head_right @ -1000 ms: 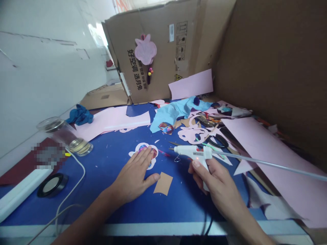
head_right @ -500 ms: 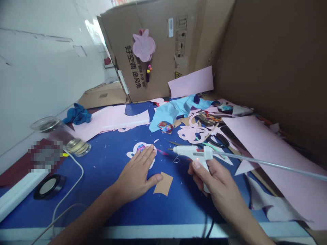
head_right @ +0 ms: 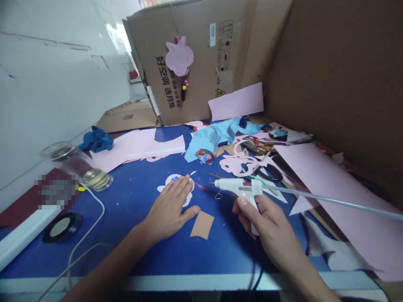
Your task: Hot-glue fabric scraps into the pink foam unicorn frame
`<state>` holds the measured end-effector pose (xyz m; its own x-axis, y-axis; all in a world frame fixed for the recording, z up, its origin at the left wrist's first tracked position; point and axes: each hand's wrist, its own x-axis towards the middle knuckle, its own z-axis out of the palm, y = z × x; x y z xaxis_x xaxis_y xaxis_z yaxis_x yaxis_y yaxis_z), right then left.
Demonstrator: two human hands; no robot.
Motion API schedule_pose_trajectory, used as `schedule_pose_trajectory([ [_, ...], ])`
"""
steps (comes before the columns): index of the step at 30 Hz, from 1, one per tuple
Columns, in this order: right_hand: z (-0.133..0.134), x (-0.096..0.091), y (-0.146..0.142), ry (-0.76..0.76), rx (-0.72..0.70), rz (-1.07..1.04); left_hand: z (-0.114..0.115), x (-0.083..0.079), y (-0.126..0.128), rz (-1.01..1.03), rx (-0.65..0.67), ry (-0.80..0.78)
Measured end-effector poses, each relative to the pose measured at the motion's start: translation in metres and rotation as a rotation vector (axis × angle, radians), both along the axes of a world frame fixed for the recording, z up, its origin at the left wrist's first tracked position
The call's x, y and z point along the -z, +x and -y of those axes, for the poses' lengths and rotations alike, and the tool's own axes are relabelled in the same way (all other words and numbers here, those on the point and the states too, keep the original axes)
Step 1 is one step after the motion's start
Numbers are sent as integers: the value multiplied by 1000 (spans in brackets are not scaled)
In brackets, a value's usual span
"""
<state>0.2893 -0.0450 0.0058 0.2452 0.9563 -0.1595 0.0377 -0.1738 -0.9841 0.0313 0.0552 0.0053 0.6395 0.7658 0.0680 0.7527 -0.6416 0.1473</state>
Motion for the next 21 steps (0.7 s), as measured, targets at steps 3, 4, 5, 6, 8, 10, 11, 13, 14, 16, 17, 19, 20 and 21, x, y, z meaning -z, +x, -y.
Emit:
schedule_pose_trajectory([
  [3, 1, 4, 3, -3, -2, -8, -1, -3, -6, 17, -3, -9],
  [4, 1, 5, 3, -6, -1, -6, -1, -3, -9, 25, -11, -9],
  [5, 1, 5, 4, -7, -1, -4, 1, -4, -12, 33, -22, -4],
  [6, 1, 5, 4, -5, 0, -2, 3, -4, -15, 35, -31, 5],
  [8, 1, 4, 3, 2, 1, 3, 9, -3, -21, 22, -25, 16],
  [10, 0, 2, 1, 3, -4, 6, 14, -1, -25, -2, 10, -5],
  [11, 0, 1, 1, -1, -6, 10, 17, -1, -25, -11, 20, -17],
  [13, -1, 1, 0, -6, -8, 20, 20, 0, -25, -15, 24, -30],
  [14, -1, 1, 0, -5, -8, 24, 20, 0, -25, -9, 21, -27],
  [16, -1, 2, 0, -1, -6, 33, 21, -1, -25, 6, 28, -20],
  [17, -1, 3, 1, 2, -5, 34, 21, -1, -25, 11, 36, -20],
  [19, 0, 4, 2, -3, -3, 39, 21, -1, -25, 10, 45, -29],
  [20, 1, 4, 2, -7, 1, 43, 21, -2, -25, 6, 43, -35],
  [21, 1, 4, 3, -9, 5, 45, 21, -2, -24, -1, 39, -42],
])
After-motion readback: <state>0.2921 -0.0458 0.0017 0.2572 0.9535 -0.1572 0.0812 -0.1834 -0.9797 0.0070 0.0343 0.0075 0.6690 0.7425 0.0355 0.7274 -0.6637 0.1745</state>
